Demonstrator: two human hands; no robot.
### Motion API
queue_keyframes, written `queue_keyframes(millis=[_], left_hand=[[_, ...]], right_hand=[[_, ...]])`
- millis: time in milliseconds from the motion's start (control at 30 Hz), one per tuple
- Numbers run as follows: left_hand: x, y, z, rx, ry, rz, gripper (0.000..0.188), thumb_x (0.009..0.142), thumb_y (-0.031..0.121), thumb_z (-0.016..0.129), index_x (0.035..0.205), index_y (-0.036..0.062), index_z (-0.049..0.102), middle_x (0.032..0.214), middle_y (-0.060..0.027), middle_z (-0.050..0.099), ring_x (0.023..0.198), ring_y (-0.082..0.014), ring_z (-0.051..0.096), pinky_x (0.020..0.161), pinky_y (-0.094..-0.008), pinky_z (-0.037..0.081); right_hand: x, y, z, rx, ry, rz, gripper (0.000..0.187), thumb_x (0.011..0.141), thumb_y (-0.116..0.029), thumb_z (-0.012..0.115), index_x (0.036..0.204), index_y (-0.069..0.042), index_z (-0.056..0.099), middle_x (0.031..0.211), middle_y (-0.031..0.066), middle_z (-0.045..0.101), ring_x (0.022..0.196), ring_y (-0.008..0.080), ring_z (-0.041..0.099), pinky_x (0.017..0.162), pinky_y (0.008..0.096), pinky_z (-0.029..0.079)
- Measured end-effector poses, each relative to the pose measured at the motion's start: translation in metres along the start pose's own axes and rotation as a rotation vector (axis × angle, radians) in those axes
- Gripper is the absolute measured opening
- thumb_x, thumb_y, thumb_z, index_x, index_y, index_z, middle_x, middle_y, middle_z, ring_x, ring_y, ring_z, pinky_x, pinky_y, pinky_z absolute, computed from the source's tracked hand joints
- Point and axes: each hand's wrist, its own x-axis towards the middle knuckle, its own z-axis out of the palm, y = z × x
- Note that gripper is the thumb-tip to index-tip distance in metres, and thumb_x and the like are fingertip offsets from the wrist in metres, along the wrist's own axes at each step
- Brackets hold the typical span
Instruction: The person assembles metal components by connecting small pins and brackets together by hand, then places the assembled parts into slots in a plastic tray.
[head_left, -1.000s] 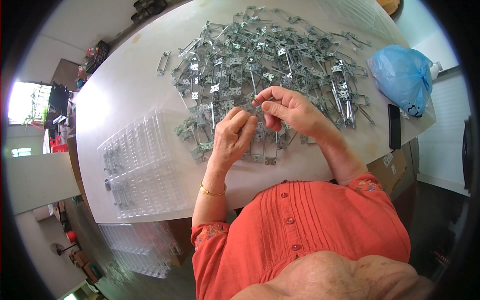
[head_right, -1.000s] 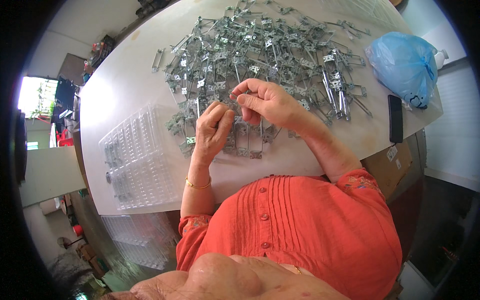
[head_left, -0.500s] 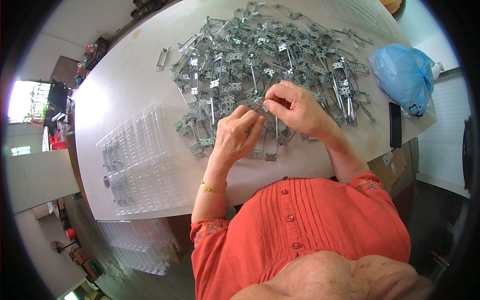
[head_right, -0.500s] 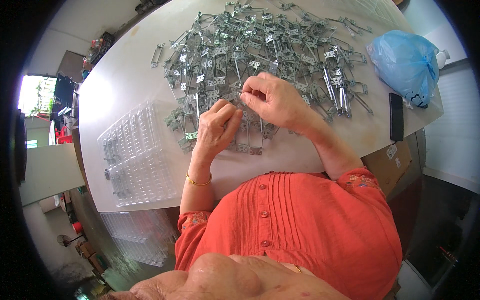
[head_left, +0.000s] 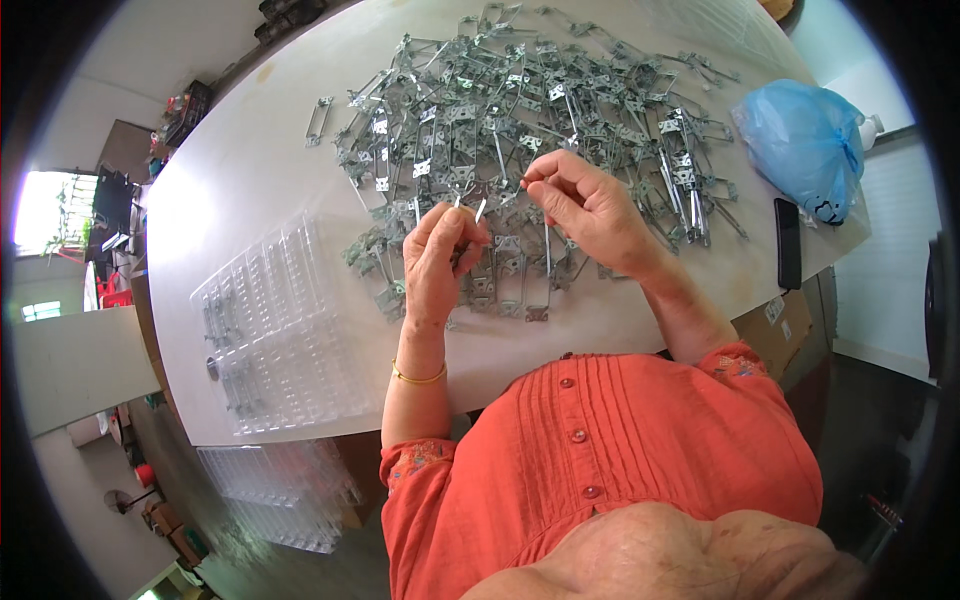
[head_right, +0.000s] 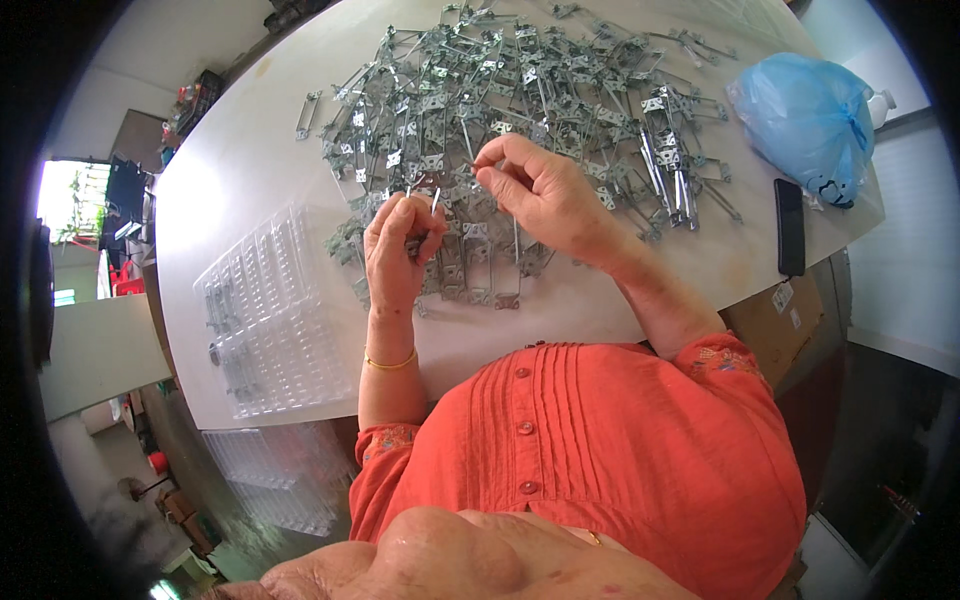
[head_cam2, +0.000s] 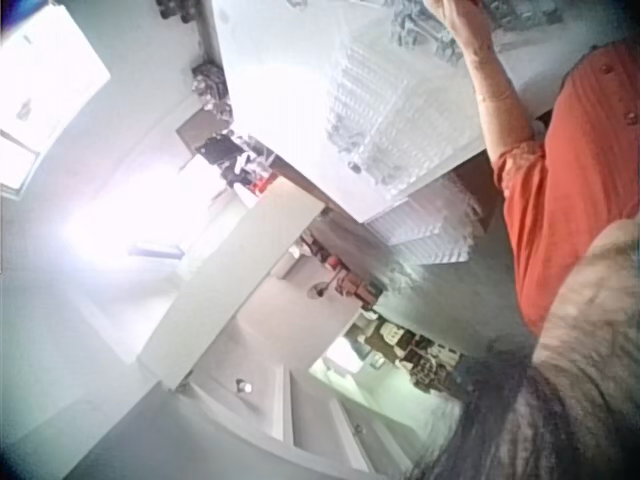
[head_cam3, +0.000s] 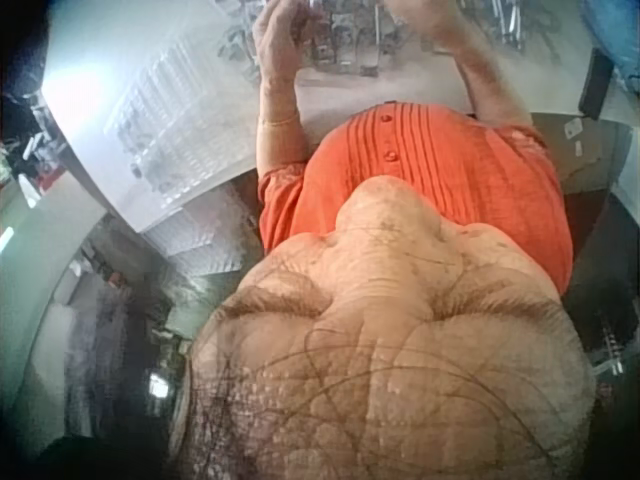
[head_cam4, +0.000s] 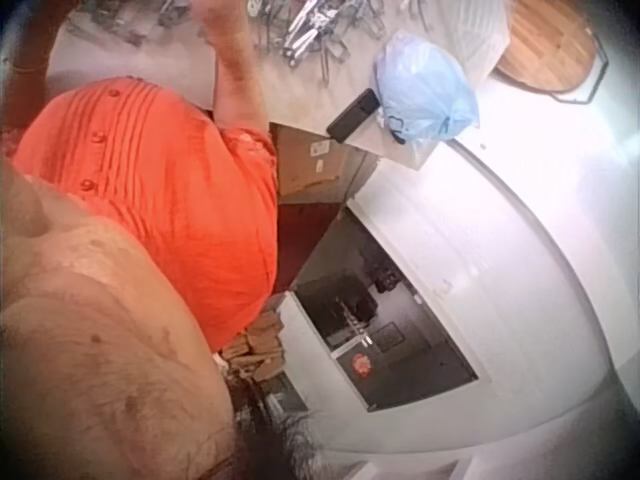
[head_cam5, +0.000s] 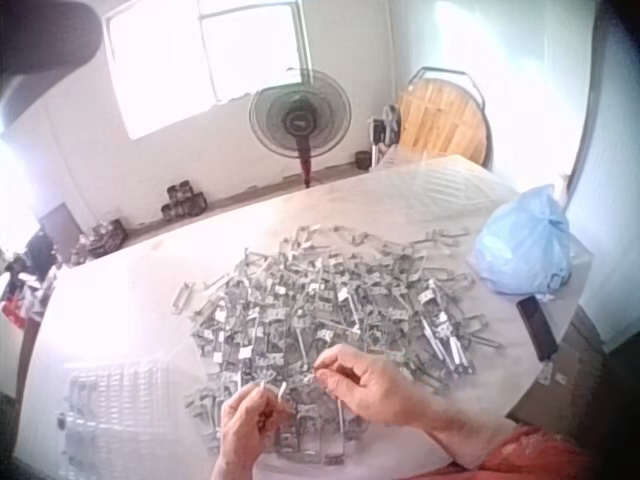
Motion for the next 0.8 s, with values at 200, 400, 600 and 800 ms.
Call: queue_keyframes(millis=[200,400,600,800], left_hand=[[-0.001,-0.002,-0.001,0.035,-0.012,0.027,0.034,0.103,0.026,0.052,0.082,0.001,0.06,0.083,-0.009,0.064,0.057,-0.0098,0.046,0.049,-0.0212,0.031],[-0.002,-0.004,-0.001,0.116,-0.033,0.066,0.032,0.104,0.025,0.052,0.086,0.0011,0.063,0.084,-0.0063,0.065,0.057,-0.0068,0.044,0.05,-0.0207,0.03],[-0.005,-0.004,-0.002,0.302,-0.038,0.096,0.031,0.104,0.026,0.054,0.087,0.0014,0.063,0.081,-0.002,0.06,0.061,-0.006,0.041,0.054,-0.0219,0.031],[-0.003,0.0,-0.001,0.449,-0.066,0.199,0.031,0.104,0.025,0.055,0.084,0.0017,0.061,0.081,0.0005,0.056,0.066,-0.0065,0.04,0.058,-0.0232,0.033]], right_hand=[[-0.002,0.001,0.01,-0.014,-0.061,0.007,0.008,0.101,-0.011,0.06,0.105,-0.004,0.063,0.069,-0.0062,0.052,0.062,0.0018,0.044,0.053,0.0221,0.037],[-0.003,0.001,0.011,-0.044,-0.055,0.003,0.009,0.1,-0.01,0.061,0.104,-0.003,0.063,0.07,-0.0041,0.054,0.062,0.0024,0.045,0.054,0.0228,0.038],[-0.004,-0.007,0.009,-0.061,-0.067,0.067,0.012,0.1,-0.011,0.06,0.108,-0.002,0.062,0.072,-0.0025,0.058,0.065,0.004,0.049,0.057,0.0239,0.042],[-0.002,-0.007,0.003,0.051,-0.143,0.206,0.022,0.104,-0.02,0.056,0.119,-0.004,0.057,0.073,-0.0028,0.057,0.06,0.0036,0.049,0.053,0.0207,0.041]])
